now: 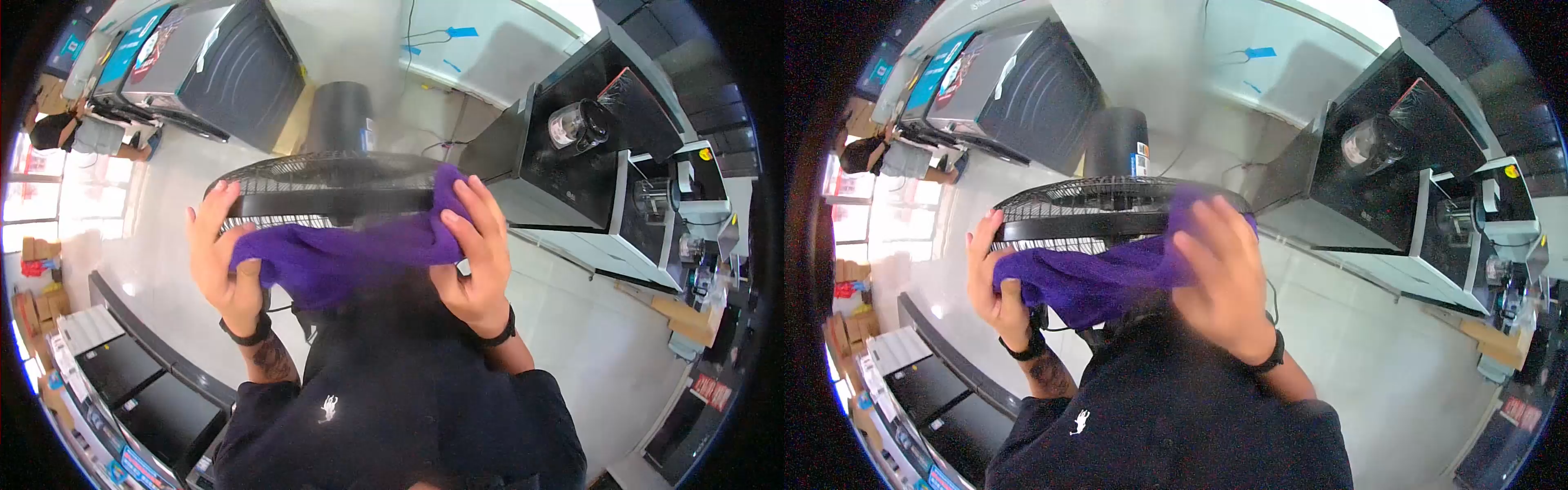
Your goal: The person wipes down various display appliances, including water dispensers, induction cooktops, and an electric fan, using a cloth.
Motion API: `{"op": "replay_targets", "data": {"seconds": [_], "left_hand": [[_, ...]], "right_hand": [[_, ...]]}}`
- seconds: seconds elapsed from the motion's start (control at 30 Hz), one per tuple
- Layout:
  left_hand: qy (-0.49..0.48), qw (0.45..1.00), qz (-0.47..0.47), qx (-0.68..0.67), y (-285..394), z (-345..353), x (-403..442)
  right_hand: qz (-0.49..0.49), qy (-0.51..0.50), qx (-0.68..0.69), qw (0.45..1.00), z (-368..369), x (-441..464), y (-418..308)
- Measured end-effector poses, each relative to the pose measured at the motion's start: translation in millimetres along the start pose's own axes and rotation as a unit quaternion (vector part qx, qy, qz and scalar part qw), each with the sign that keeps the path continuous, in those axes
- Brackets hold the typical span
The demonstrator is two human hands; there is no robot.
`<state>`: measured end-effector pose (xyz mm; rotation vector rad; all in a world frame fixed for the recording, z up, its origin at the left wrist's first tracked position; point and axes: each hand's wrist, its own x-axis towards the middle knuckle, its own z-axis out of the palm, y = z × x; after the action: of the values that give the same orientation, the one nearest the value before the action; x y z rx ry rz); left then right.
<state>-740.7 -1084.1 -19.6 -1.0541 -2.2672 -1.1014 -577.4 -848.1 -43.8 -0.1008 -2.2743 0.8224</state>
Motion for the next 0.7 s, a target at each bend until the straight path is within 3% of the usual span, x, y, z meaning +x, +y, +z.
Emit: {"op": "replay_targets", "data": {"seconds": [0.13, 0.37, 0.5, 0.6, 0.7], "left_hand": [[0.008, 0.997, 0.025, -0.071, -23.1, -10.1, 7.4], [-0.029, 0.937, -0.085, -0.337, -60.4, -33.4, 12.3], [-0.071, 0.907, -0.059, -0.412, -79.5, -39.0, 23.6], [-0.137, 0.905, 0.031, -0.401, -96.3, -50.2, 36.8], [-0.104, 0.87, 0.036, -0.48, -108.1, -55.1, 33.0]], "right_hand": [[0.046, 0.013, -0.046, 0.998, 15.2, 8.8, -29.5], [0.061, 0.07, -0.103, 0.99, 58.2, 31.9, -86.0], [0.047, 0.097, -0.14, 0.984, 81.3, 42.0, -109.0], [-0.012, 0.177, -0.146, 0.973, 95.7, 37.8, -119.3], [-0.045, 0.233, -0.141, 0.961, 100.3, 28.3, -125.7]]}}
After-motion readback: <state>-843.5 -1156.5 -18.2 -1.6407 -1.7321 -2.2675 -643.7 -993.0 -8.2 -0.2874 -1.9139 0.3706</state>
